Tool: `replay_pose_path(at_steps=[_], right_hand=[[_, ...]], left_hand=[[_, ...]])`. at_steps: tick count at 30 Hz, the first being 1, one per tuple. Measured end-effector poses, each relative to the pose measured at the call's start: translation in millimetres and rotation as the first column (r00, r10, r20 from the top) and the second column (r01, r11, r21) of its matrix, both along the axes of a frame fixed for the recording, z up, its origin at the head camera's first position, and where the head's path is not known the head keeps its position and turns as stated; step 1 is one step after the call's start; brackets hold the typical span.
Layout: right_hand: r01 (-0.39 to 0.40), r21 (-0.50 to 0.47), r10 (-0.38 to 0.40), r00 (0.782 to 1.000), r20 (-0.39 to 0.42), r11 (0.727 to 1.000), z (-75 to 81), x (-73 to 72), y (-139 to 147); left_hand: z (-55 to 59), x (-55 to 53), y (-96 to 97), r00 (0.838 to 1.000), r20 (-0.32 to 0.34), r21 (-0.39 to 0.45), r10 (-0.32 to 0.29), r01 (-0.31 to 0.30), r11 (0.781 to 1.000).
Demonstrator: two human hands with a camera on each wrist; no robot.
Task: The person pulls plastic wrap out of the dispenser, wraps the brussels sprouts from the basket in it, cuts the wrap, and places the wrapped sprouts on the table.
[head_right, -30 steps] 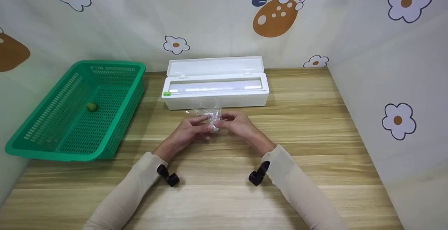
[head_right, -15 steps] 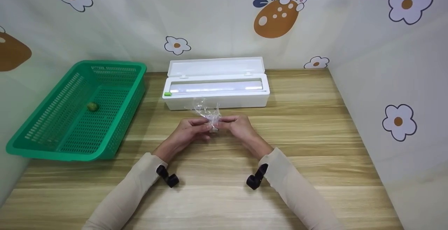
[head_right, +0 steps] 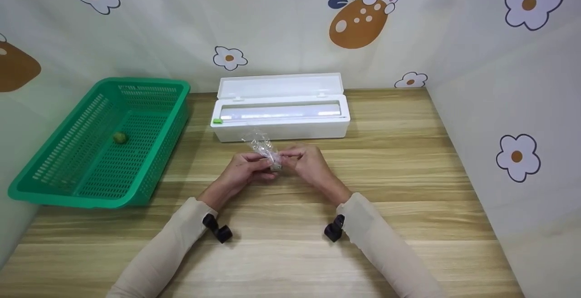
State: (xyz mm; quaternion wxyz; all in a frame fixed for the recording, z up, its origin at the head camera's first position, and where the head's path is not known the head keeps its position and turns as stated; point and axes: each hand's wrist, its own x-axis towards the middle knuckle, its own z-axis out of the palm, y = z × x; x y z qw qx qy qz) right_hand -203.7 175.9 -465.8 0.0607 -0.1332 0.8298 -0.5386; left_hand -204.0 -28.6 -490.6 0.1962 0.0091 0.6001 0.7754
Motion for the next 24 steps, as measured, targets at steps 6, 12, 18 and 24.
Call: replay_pose_path(at_steps=[6, 12, 18, 24], right_hand=[[-0.069, 0.096, 0.083, 0.984, -0.156, 0.993, 3.6, 1.6, 1.4], [-0.036, 0.121, 0.070, 0.954, -0.291, 0.992, -2.6, 2.7, 0.4], [-0.002, 0.134, 0.044, 0.950, -0.310, 0.991, -7.4, 2.0, -0.8], [0.057, 0.055, -0.047, 0.986, -0.160, 0.997, -9.0, -0.1, -3.3]], left_hand=[[0.9, -1.5, -1.6, 1.000, 0.009, 0.015, 0.002, -0.002, 1.000], [0.9, -0.5, -5.1, 0.997, 0.005, -0.044, -0.083, 0.084, 0.996], [6.3, -0.5, -6.0, 0.989, -0.096, -0.244, -0.109, 0.083, 0.966], [8.6, -2.1, -6.7, 0.986, -0.150, -0.359, -0.069, 0.010, 0.933]])
